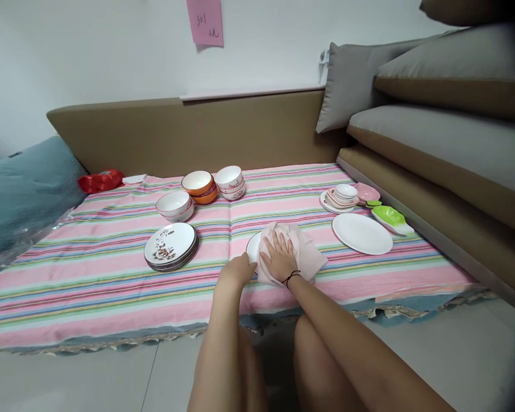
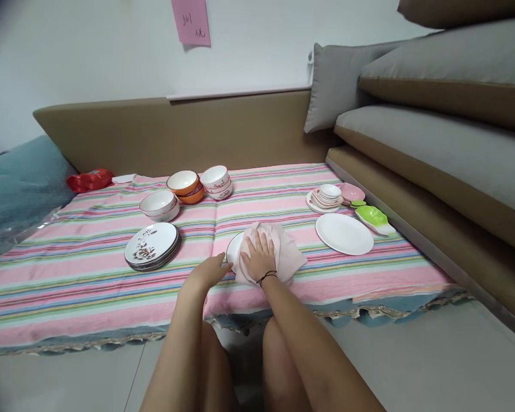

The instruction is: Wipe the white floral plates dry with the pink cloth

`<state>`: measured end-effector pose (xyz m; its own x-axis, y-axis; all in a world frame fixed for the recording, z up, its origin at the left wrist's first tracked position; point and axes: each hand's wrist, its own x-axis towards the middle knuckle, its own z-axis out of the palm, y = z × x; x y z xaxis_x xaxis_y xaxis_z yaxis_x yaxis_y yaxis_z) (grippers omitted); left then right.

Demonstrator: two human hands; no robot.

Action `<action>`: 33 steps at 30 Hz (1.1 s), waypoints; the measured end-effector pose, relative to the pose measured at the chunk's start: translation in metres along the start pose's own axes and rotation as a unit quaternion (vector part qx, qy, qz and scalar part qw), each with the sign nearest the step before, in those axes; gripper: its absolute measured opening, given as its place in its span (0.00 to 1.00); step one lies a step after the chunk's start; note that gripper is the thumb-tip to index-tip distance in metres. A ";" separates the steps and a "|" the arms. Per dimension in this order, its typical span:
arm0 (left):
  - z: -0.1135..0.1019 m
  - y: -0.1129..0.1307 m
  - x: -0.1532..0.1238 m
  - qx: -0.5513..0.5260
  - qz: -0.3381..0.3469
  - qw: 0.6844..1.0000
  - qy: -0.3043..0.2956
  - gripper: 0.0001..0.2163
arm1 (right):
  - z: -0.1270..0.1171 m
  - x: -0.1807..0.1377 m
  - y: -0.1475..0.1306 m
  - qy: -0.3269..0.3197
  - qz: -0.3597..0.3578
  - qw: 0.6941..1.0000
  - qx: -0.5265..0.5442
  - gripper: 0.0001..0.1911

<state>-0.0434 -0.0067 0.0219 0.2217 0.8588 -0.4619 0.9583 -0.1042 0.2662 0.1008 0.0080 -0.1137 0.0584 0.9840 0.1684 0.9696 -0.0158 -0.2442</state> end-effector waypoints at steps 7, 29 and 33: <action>0.027 -0.013 -0.034 -0.079 0.000 0.994 -0.075 0.22 | 0.002 0.000 0.002 0.002 -0.015 1.000 -0.004 0.30; 0.077 -0.048 -0.057 -0.405 0.115 0.907 -0.027 0.19 | -0.016 -0.008 0.006 0.006 -0.068 0.991 0.114 0.25; 0.099 -0.061 -0.089 -0.438 0.090 0.891 0.079 0.18 | -0.016 -0.006 0.010 0.021 -0.081 0.981 0.174 0.21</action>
<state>-0.1032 -0.1266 -0.0371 0.2629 0.9350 -0.2380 0.3849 0.1246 0.9145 0.1140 -0.0013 -0.1016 -0.0725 0.9605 0.2685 0.8274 0.2083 -0.5216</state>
